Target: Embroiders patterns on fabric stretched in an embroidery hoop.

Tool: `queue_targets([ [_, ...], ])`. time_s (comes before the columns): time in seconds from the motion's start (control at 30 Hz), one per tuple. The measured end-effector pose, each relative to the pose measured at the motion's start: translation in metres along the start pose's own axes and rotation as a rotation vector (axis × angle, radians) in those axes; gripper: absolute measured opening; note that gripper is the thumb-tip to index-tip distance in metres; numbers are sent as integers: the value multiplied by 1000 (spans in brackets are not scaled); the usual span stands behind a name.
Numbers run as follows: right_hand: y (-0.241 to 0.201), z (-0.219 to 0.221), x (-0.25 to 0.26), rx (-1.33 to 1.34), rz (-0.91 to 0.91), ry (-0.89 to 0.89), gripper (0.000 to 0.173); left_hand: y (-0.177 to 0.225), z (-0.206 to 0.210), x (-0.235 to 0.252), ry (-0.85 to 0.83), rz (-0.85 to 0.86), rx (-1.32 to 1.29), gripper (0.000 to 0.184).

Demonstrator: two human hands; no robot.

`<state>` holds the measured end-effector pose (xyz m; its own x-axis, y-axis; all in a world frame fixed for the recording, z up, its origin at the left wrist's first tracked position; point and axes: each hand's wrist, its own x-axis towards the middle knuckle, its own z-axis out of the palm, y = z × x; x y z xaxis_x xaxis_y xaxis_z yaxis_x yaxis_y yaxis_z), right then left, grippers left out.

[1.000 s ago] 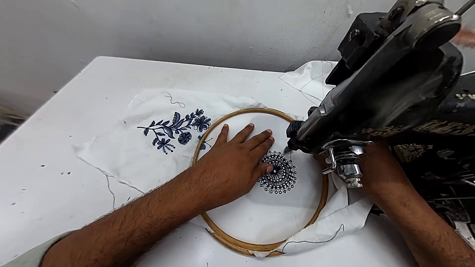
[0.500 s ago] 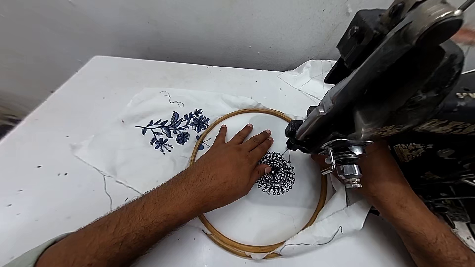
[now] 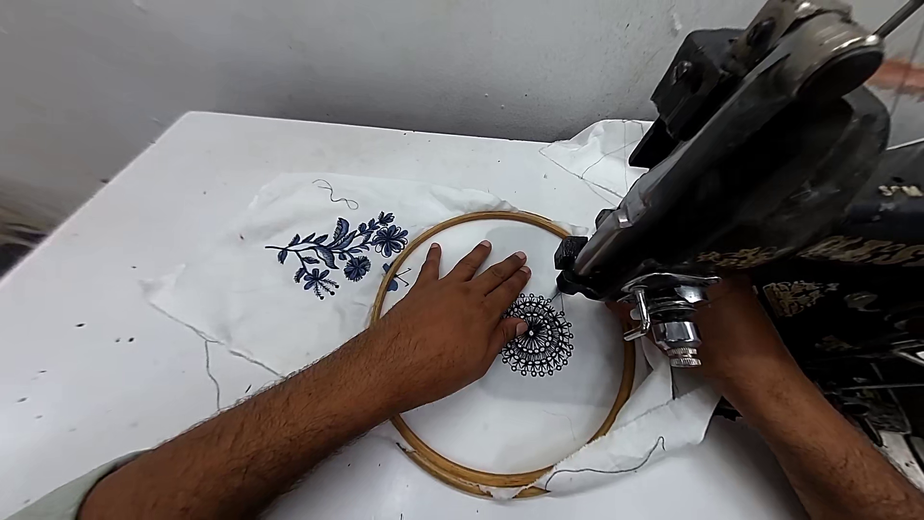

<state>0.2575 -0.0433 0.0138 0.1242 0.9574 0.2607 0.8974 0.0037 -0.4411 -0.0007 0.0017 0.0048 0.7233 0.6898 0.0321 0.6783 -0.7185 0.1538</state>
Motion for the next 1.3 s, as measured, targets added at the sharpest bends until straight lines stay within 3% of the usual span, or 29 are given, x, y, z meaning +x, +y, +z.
queue_targets([
  [1.03,0,2,-3,2,-14,29,19,-1,-2,0,-21,-1,4,59],
  [1.3,1,-5,5,-75,26,-114,25,-2,-2,4,2,5,-14,59],
])
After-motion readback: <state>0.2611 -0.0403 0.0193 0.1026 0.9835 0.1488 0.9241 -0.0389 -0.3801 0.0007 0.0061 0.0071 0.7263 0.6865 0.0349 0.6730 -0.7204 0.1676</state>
